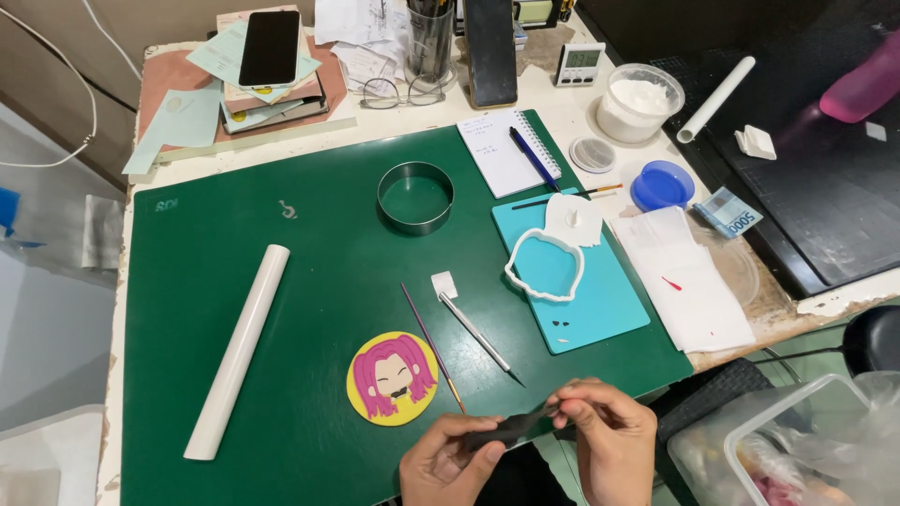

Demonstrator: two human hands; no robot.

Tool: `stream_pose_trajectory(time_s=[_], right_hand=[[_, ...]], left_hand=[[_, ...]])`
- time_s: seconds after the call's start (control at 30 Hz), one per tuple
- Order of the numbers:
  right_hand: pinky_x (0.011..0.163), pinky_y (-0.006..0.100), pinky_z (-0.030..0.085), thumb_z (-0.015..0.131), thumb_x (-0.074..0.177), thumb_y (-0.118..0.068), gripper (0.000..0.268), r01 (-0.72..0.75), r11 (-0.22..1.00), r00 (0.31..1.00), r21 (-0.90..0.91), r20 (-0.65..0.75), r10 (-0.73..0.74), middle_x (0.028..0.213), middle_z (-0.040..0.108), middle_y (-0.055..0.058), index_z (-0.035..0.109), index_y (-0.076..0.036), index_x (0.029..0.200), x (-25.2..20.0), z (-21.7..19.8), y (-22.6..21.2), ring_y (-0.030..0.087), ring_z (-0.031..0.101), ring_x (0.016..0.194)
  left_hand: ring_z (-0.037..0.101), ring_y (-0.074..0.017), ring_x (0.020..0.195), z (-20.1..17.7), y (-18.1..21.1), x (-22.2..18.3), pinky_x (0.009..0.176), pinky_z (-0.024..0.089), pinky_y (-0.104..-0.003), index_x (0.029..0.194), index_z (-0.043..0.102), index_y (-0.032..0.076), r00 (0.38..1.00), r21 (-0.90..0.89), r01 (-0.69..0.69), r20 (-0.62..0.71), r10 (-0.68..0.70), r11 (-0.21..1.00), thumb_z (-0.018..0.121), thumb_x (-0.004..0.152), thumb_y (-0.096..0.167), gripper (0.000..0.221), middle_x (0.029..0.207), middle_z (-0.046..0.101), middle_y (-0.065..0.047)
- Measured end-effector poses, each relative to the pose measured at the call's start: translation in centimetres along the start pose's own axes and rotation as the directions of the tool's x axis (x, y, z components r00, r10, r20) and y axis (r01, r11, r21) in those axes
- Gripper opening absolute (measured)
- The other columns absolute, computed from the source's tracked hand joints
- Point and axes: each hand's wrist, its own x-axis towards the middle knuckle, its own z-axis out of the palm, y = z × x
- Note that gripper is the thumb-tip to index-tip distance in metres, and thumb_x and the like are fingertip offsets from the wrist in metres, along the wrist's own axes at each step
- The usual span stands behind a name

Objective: Painting facial features and fine details on a fondant character using a small brush and food coloring.

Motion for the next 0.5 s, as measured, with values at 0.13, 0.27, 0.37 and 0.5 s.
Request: stream_pose_trajectory(time_s=[0.13, 0.27, 0.37, 0.5], right_hand=[[0.066, 0.034, 0.056, 0.070, 0.087, 0.005, 0.014, -0.052, 0.998, 0.994, 0.041, -0.090, 0.055, 0.086, 0.072, 0.027, 0.074, 0.011, 0.099, 1.1, -0.8, 0.1, 0.031, 0.067, 0.073], [0.078, 0.031, 0.055, 0.070, 0.086, 0.011, 0.019, -0.030, 1.000, 0.997, -0.005, -0.077, 0.029, 0.092, 0.071, 0.019, 0.076, 0.005, 0.103, 3.0, -1.3, -0.9, 0.028, 0.067, 0.087], [0.079, 0.025, 0.053, 0.076, 0.080, 0.012, 0.020, -0.026, 0.977, 0.984, -0.213, -0.180, -0.013, 0.090, 0.069, 0.013, 0.075, 0.004, 0.098, 5.5, -1.6, -1.3, 0.019, 0.064, 0.085], [0.079, 0.022, 0.054, 0.082, 0.085, -0.003, 0.006, -0.068, 0.808, 0.973, -0.585, -0.218, -0.076, 0.085, 0.075, 0.006, 0.078, -0.003, 0.088, 8.1, -1.0, -3.1, 0.010, 0.065, 0.082]], left_hand=[[0.083, -0.0284, 0.090, -0.8, 0.1, 0.3, 0.080, 0.069, -0.036, 0.093, 0.080, -0.003, 0.998, 0.013, -0.055, -0.025, 0.055, 0.998, 0.085, 0.076, 0.001, 0.018, 0.091, 0.084, -0.021], [0.081, -0.0267, 0.093, -1.6, 0.0, 0.7, 0.083, 0.066, -0.034, 0.095, 0.078, -0.001, 0.994, 0.043, -0.102, -0.028, 0.103, 0.994, 0.082, 0.080, 0.004, 0.016, 0.093, 0.081, -0.018], [0.083, -0.0282, 0.092, -1.3, 0.5, 0.4, 0.083, 0.067, -0.037, 0.094, 0.079, -0.001, 0.999, 0.038, 0.000, -0.049, 0.002, 0.999, 0.084, 0.078, 0.005, 0.017, 0.091, 0.083, -0.018], [0.082, -0.0285, 0.092, -1.3, -0.1, 0.5, 0.083, 0.069, -0.038, 0.095, 0.078, -0.001, 0.999, 0.031, 0.031, 0.019, -0.032, 0.999, 0.083, 0.079, 0.008, 0.018, 0.093, 0.082, -0.018]])
